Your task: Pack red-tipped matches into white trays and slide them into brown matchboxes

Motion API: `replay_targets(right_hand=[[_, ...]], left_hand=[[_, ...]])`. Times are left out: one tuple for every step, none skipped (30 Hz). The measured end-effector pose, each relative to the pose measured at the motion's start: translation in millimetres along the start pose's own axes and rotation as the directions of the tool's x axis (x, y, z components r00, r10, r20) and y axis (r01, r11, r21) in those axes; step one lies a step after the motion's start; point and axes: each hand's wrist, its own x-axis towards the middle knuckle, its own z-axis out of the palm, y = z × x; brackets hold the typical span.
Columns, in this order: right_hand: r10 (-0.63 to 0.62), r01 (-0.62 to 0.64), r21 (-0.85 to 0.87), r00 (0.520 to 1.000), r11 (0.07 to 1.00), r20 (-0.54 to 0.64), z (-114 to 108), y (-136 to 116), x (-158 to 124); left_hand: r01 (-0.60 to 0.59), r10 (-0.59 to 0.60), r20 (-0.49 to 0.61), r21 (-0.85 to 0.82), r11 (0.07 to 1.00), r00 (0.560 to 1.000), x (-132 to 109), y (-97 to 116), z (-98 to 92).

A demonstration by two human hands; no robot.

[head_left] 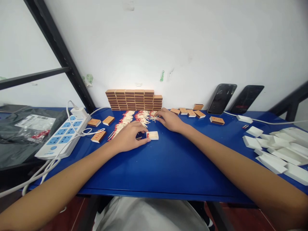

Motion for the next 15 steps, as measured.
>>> replay_targets(right_hand=[[0.002,-0.002,0.016,1.000,1.000,-0.009,0.2,0.1,0.1],[0.006,-0.006,0.032,1.000,0.999,-0.017,0.3,0.0,0.2],[0.012,-0.010,0.047,1.000,0.999,-0.025,0.3,-0.2,0.3],[0.017,-0.015,0.058,0.999,0.998,-0.029,0.3,-0.5,0.4],[0.022,-0.020,0.063,0.999,0.998,-0.032,0.4,-0.8,0.5],[0.026,-0.024,0.063,0.999,0.998,-0.033,0.4,-1.1,0.5],[0.031,-0.029,0.060,0.999,0.998,-0.032,0.4,-1.3,0.6],[0.036,-0.034,0.055,0.999,0.998,-0.030,0.3,-1.4,0.5],[0.040,-0.039,0.052,0.999,0.998,-0.028,0.2,-1.4,0.2],[0.042,-0.041,0.048,0.999,0.998,-0.025,0.0,-1.2,-0.2],[0.039,-0.038,0.043,0.999,0.998,-0.020,-0.3,-0.9,-0.9],[0.033,-0.032,0.036,0.999,0.999,-0.015,-0.8,-0.6,-1.8],[0.025,-0.025,0.028,1.000,0.999,-0.010,-1.4,-0.3,-2.8],[0.017,-0.017,0.021,1.000,1.000,-0.004,-2.1,-0.1,-3.9],[0.010,-0.010,0.016,1.000,1.000,0.002,-2.8,0.1,-5.0]], left_hand=[[0.001,-0.001,0.001,0.001,1.000,1.000,0.0,-0.1,0.0],[0.002,-0.002,0.002,0.003,1.000,1.000,0.1,-0.2,-0.1],[0.003,-0.003,0.003,0.004,1.000,1.000,0.1,-0.2,-0.1],[0.002,-0.002,0.004,0.003,1.000,1.000,0.0,-0.1,-0.2],[-0.001,0.001,0.006,0.002,1.000,1.000,0.0,0.0,-0.2],[-0.004,0.004,0.006,-0.001,1.000,1.000,0.0,0.1,-0.1],[-0.006,0.006,0.004,-0.004,1.000,1.000,-0.1,0.2,-0.1],[-0.007,0.007,0.002,-0.006,1.000,1.000,-0.2,0.2,0.0],[-0.008,0.008,0.001,-0.007,1.000,1.000,-0.3,0.2,0.1],[-0.009,0.009,0.001,-0.007,1.000,1.000,-0.4,0.2,0.2],[-0.009,0.009,0.001,-0.007,1.000,1.000,-0.5,0.2,0.2],[-0.008,0.008,0.002,-0.005,1.000,1.000,-0.5,0.2,0.2],[-0.009,0.009,0.004,-0.004,1.000,1.000,-0.6,0.3,0.2],[-0.010,0.010,0.006,-0.002,1.000,1.000,-0.6,0.4,0.1],[-0.010,0.010,0.007,0.001,1.000,1.000,-0.5,0.6,-0.1]])
